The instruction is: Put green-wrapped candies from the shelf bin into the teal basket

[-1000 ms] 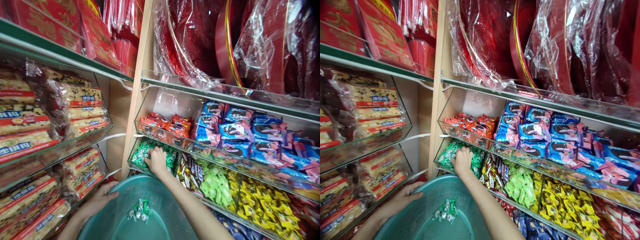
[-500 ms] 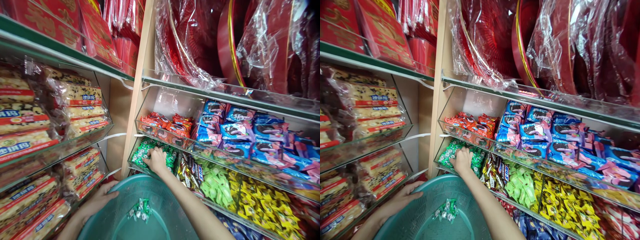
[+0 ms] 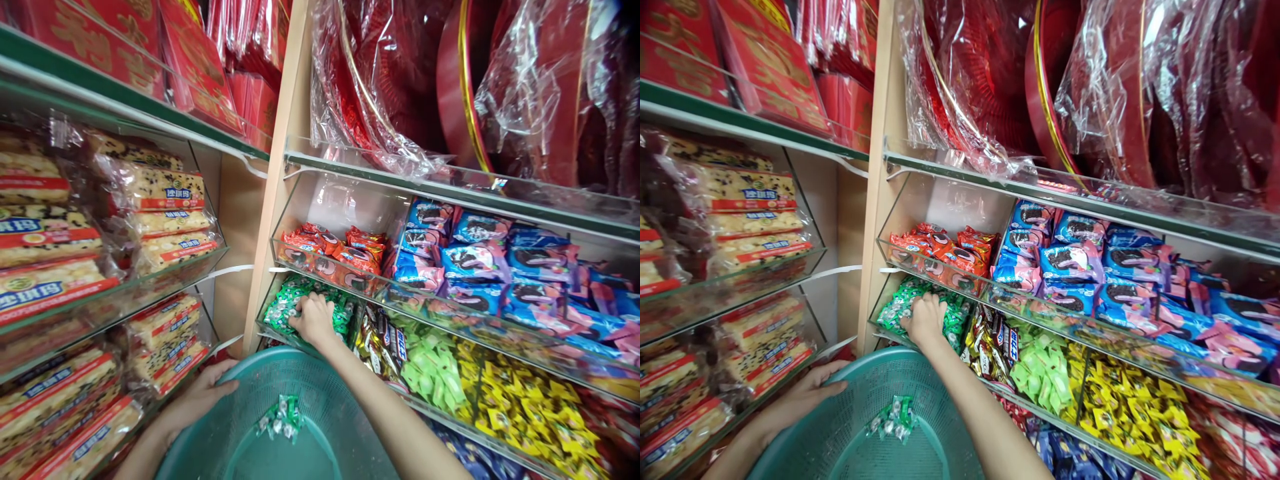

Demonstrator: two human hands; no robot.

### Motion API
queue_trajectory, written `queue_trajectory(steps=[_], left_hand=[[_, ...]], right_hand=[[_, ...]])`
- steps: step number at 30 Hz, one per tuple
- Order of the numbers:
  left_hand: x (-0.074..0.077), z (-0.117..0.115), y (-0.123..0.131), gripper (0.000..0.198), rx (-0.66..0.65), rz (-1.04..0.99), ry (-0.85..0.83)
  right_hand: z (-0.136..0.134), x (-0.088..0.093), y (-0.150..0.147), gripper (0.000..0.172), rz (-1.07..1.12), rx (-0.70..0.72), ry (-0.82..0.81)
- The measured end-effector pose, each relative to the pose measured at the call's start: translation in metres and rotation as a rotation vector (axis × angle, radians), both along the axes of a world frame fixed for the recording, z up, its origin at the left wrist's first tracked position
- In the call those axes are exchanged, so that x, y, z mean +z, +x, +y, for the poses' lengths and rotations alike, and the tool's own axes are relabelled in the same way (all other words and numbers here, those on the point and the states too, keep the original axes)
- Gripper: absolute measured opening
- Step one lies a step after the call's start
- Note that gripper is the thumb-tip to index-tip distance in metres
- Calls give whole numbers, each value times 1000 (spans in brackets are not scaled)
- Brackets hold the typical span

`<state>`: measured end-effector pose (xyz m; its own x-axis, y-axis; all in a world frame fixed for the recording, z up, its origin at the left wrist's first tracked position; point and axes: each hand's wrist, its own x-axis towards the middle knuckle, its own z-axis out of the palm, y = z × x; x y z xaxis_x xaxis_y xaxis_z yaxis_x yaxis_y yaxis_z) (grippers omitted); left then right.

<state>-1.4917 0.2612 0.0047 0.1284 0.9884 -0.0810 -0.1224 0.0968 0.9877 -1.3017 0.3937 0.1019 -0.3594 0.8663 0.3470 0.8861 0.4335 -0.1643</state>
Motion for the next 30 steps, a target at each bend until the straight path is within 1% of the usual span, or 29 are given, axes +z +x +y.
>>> queue_trajectory(steps=[4,6,9,11,13,15,17,19,22,24,26,30], left_hand=[[-1,0,-1,40,1,9,3],[-1,0,-2,39,3,24,10],[-2,1,-3,38,-11,50,27],[-4,2,-4,39,-24,55,38],[-6,1,-5,41,-22,53,34],[-6,1,-4,42,-14,52,23],[-4,0,-4,44,-10,61,4],[-2,0,-3,44,-7,66,-10],[-2,0,-3,41,-9,67,-2],[-3,0,-4,39,-16,70,11],[-4,1,-4,39,-20,79,23],[-3,0,-3,44,-14,79,-1]], right_hand=[[-1,10,8,22,-42,-22,20],[-7,18,13,22,-32,-27,44],[-27,24,22,21,35,25,72],[-48,20,27,19,94,127,48],[-70,5,32,19,139,252,-17],[-85,-18,37,19,143,328,-109],[-89,-46,40,20,103,319,-209],[-86,-74,42,21,41,267,-295],[-76,-106,39,22,-23,203,-361],[-73,-121,34,21,-31,178,-376],[-75,-131,28,21,-25,163,-378],[-85,-144,15,22,-20,141,-363]])
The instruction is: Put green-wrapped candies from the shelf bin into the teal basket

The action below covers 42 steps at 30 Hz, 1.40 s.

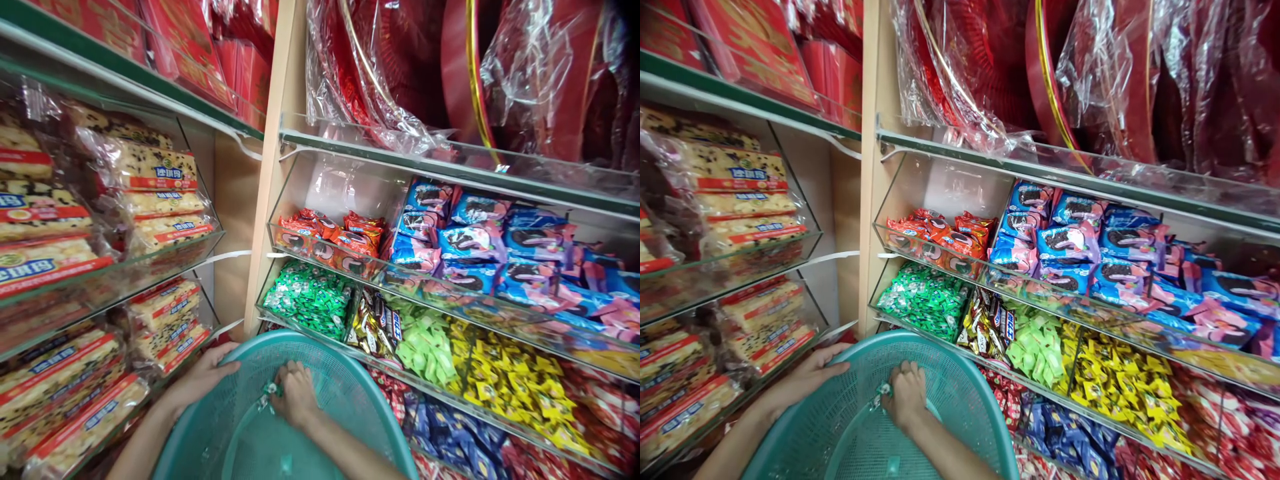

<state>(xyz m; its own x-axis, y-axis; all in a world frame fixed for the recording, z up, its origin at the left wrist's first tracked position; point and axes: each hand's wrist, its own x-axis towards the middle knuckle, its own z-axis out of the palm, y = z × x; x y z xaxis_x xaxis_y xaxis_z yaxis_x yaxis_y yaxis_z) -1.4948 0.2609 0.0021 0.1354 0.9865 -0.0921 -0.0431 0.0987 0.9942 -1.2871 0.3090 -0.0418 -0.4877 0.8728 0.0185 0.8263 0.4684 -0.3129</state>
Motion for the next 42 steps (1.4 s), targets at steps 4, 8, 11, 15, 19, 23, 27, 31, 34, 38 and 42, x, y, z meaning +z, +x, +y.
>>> queue_trajectory(steps=[4,8,11,15,19,23,27,31,34,38,42], left_hand=[[0,-1,1,45,13,-11,-15],[-6,1,-2,43,5,14,22],[-9,3,-4,42,-8,21,41],[-5,3,-3,42,-1,15,38],[-5,4,-3,39,4,15,79],[-9,6,-4,43,10,9,41],[-9,4,-5,43,24,21,40],[-9,3,-6,42,29,22,53],[-7,3,-6,41,18,24,60],[-3,2,-4,40,7,21,71],[-1,1,-4,41,8,4,60]], right_hand=[[-6,-5,-6,26,-14,-27,22],[-7,-6,-7,31,-37,-50,34],[-10,-4,-7,35,-46,-76,26],[-16,23,-6,33,18,12,105],[-9,85,-4,16,112,246,338],[28,142,-2,16,119,260,551],[69,158,-3,13,-19,173,575],[84,155,-7,18,-94,186,516],[83,156,-10,20,-113,203,492],[83,156,-13,18,-122,178,484],[89,152,-16,16,-139,166,474]])
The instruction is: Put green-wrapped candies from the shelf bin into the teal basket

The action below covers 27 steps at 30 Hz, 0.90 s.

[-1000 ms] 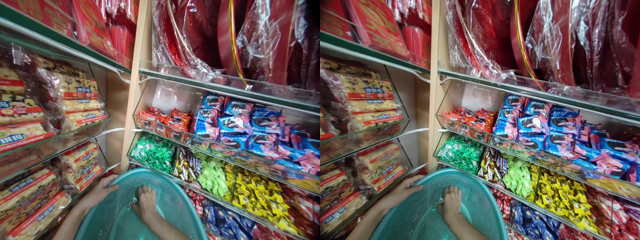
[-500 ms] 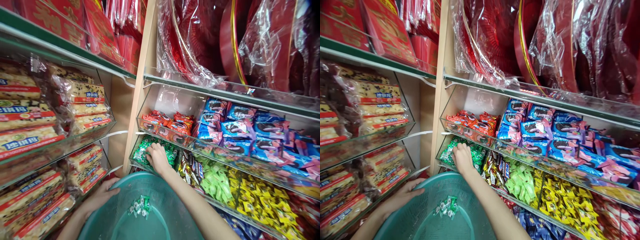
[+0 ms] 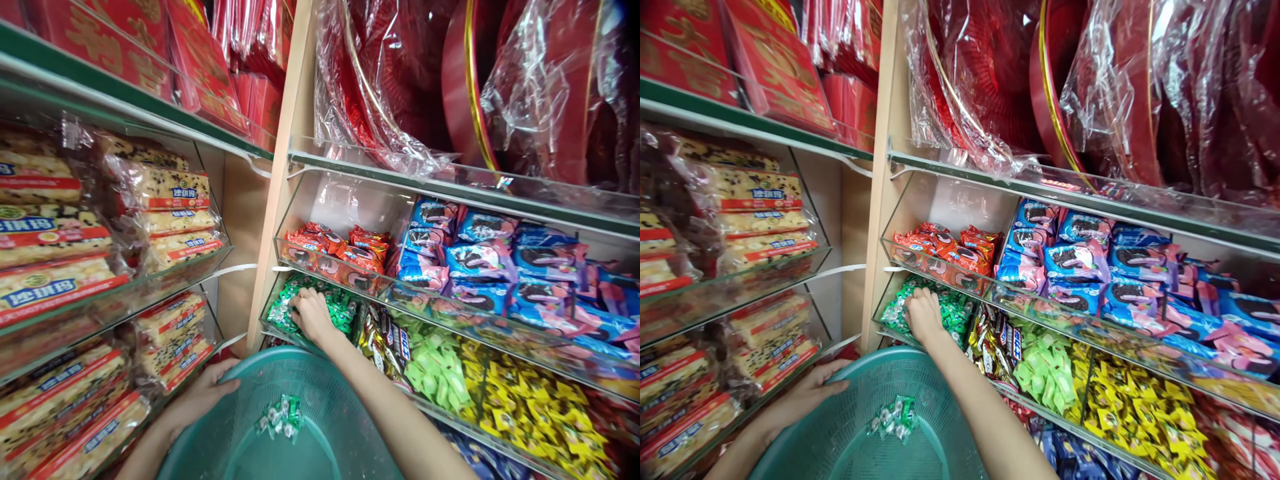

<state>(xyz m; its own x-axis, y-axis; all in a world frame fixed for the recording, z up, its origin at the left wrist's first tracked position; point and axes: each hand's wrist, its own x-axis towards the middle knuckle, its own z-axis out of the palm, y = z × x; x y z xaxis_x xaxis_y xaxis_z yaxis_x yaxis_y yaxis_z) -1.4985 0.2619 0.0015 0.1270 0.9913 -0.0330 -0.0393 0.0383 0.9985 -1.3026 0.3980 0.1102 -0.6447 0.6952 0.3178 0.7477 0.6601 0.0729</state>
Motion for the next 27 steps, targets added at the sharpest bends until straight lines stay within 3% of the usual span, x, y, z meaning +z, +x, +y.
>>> queue_trajectory(steps=[6,11,16,18,21,24,27], left_hand=[[0,1,-1,39,-2,28,27],[1,-2,0,40,10,-26,-32],[-2,-2,1,43,22,-36,-54],[-2,-2,1,43,21,-33,-53],[0,-2,1,42,8,-26,-42],[3,-1,2,42,1,-9,-46],[4,0,2,43,9,20,-52]], right_hand=[[5,-6,-2,20,21,8,40],[3,5,0,24,106,-19,68],[-38,12,17,21,287,55,63],[-63,-1,27,20,322,124,27],[-90,-41,39,19,245,168,-83],[-94,-87,46,16,79,98,-169],[-84,-119,48,14,-35,54,-202]])
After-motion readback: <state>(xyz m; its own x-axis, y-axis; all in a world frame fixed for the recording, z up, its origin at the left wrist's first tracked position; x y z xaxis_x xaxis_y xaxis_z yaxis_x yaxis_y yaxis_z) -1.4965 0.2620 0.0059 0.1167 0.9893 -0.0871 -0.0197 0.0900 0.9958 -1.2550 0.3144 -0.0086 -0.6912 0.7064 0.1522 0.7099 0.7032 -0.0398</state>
